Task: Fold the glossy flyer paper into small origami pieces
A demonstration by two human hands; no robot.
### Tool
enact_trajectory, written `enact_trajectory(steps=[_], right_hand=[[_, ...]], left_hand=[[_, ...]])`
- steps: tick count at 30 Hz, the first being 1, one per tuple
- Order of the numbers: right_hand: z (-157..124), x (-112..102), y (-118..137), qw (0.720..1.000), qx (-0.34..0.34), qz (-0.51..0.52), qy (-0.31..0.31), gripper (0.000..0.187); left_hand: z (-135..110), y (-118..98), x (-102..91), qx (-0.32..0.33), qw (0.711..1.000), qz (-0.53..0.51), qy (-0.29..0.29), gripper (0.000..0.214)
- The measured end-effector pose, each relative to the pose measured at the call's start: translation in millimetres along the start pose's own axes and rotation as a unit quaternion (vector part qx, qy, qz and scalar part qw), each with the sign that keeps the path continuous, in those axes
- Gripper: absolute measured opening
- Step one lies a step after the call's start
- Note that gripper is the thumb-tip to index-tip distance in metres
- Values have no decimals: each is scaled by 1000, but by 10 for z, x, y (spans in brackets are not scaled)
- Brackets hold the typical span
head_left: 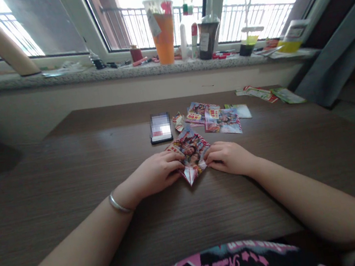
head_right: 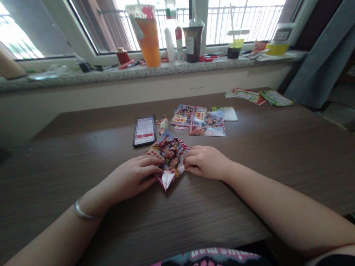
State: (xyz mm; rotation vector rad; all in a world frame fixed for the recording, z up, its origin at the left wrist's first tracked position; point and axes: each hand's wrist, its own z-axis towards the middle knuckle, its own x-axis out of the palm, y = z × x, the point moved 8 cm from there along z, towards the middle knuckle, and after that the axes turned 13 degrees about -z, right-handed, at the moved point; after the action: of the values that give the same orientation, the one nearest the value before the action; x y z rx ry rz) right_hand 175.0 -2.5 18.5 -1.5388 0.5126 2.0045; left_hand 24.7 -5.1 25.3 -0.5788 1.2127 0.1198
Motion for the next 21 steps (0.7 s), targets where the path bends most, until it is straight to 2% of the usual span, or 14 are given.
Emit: enact_trajectory(steps=[5, 10, 17, 21], right_hand=[[12, -9, 28, 1000, -10, -12, -6, 19], [25, 1, 113, 999, -49, -19, -12, 23], [54, -28, 153, 999, -24, -48, -9, 23], [81, -17, 182, 999, -3, -50, 1, 23]], left_hand=[[22, -26, 2, -9, 999, -37, 2, 20], [15, -4, 16, -39, 998, -40, 8, 22], [44, -115, 6, -23, 1000, 11, 9, 46], [69, -166, 19, -22, 999, 27, 11, 44]])
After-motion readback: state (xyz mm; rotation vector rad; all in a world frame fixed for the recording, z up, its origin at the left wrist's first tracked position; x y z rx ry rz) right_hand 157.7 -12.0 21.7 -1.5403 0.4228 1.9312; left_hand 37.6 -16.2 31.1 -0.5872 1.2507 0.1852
